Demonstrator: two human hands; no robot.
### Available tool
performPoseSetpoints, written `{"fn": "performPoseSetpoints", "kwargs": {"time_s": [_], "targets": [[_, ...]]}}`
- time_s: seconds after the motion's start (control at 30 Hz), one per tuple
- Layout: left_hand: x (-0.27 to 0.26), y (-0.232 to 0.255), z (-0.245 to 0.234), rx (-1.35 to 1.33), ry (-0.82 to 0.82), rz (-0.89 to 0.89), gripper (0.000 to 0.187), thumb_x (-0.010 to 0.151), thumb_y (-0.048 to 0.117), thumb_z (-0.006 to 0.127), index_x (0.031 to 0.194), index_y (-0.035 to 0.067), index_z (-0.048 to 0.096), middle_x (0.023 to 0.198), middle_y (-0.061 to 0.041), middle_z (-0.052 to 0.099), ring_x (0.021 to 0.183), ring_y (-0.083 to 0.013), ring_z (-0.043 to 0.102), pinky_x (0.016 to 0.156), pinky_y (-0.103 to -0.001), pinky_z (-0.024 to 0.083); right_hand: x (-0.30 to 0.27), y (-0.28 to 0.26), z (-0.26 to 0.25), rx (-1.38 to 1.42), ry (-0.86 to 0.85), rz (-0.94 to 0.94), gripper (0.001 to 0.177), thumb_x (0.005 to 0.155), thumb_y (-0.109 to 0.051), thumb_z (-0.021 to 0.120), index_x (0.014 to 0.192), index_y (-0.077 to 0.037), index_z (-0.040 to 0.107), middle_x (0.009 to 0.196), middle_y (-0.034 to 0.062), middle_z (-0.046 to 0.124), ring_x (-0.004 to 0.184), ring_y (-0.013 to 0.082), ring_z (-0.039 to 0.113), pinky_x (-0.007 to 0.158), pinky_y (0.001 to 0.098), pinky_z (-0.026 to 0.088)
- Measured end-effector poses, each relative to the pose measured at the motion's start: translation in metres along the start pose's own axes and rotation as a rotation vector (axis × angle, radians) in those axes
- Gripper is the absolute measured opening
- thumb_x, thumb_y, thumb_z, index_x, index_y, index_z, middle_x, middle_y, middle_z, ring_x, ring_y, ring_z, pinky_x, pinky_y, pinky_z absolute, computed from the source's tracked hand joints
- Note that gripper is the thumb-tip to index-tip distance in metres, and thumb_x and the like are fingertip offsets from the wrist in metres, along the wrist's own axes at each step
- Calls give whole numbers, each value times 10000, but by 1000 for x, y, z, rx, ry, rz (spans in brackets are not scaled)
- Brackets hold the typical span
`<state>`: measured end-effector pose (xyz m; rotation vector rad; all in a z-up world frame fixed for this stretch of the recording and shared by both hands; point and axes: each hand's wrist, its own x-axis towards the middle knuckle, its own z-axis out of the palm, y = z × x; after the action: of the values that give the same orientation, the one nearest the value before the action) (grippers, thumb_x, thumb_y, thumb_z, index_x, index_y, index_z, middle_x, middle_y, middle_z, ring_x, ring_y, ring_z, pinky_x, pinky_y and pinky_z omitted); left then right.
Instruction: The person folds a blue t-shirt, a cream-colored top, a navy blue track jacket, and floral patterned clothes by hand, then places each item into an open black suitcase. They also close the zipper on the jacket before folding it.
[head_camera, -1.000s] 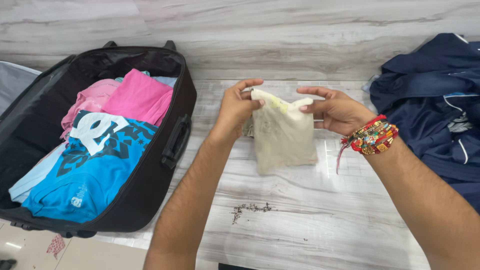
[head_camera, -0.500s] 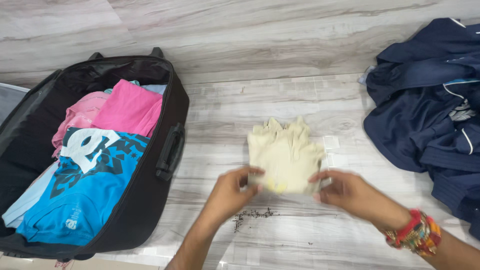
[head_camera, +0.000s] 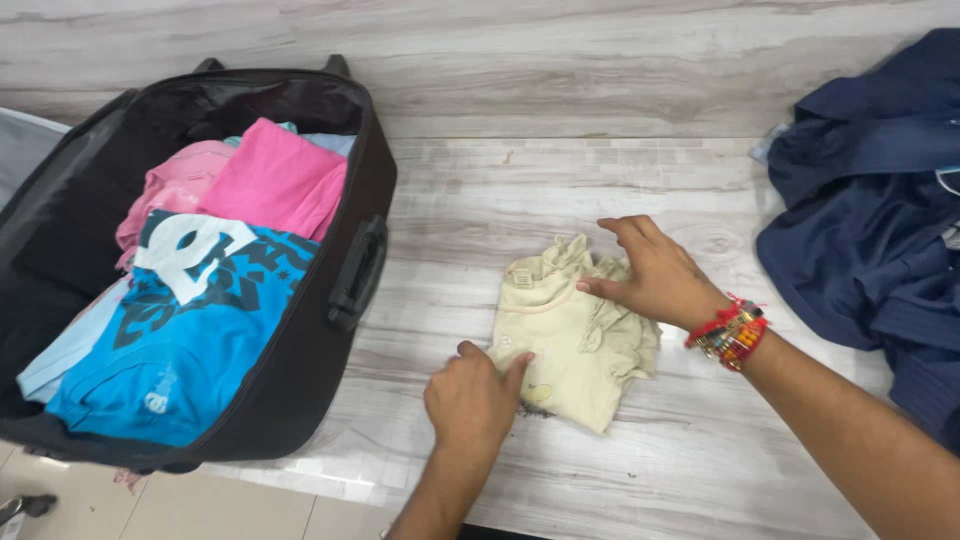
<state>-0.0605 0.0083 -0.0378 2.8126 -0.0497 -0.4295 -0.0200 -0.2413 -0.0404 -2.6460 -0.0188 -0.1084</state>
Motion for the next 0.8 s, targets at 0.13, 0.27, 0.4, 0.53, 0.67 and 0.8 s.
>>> {"fn": "performPoseSetpoints", "kwargs": {"time_s": [0.13, 0.27, 0.4, 0.53, 0.67, 0.8], "targets": [[3, -11, 38, -123, 195, 202, 459, 835, 378, 794, 977, -21, 616, 832, -210, 696, 711, -375, 717, 622, -450, 579, 21, 2, 40, -161, -243, -5, 959, 707, -586, 842, 1427, -58, 493, 1309, 211, 570, 1189, 351, 595, 975, 428, 516], [1, -27, 47, -263, 245, 254, 309, 854, 201, 736, 1020, -18, 595, 882, -219, 664, 695, -366, 721, 578, -441, 581, 18, -4, 47, -125, -399, 122, 865, 744, -524, 813, 1419, -52, 549, 1262, 196, 706, 1175, 321, 689, 1009, 403, 546], [0, -39, 36, -561, 169, 198, 319, 947, 155, 662, 1178, -18, 526, 767, -187, 704, 714, -322, 728, 648, -425, 577, 1, -17, 42, -36, -465, 199, 803, 765, -416, 813, 1441, -70, 554, 1221, 200, 737, 1127, 298, 725, 971, 385, 569], [-6, -44, 6, -837, 131, 172, 484, 899, 109, 667, 1329, 53, 454, 747, -159, 681, 635, -260, 694, 607, -387, 559, 0, -38, 36, 455, -595, 293, 687, 767, -258, 850, 1362, -20, 603, 1164, 158, 802, 1025, 244, 764, 886, 362, 601], [-24, -59, -36, -913, 160, 226, 740, 858, 80, 679, 1522, 186, 370, 807, -163, 685, 612, -243, 647, 593, -363, 515, 11, -70, 17, 629, -602, 288, 645, 778, -193, 832, 1347, 14, 612, 1115, 172, 810, 958, 208, 760, 814, 345, 606], [-48, -87, -81, -827, 469, 518, 622, 888, 26, 690, 1480, 141, 536, 1217, -158, 652, 897, -261, 671, 673, -355, 538, 33, -116, -6, 715, -546, 229, 639, 794, -177, 802, 1368, 28, 615, 1091, 198, 817, 886, 235, 788, 735, 369, 647]]}}
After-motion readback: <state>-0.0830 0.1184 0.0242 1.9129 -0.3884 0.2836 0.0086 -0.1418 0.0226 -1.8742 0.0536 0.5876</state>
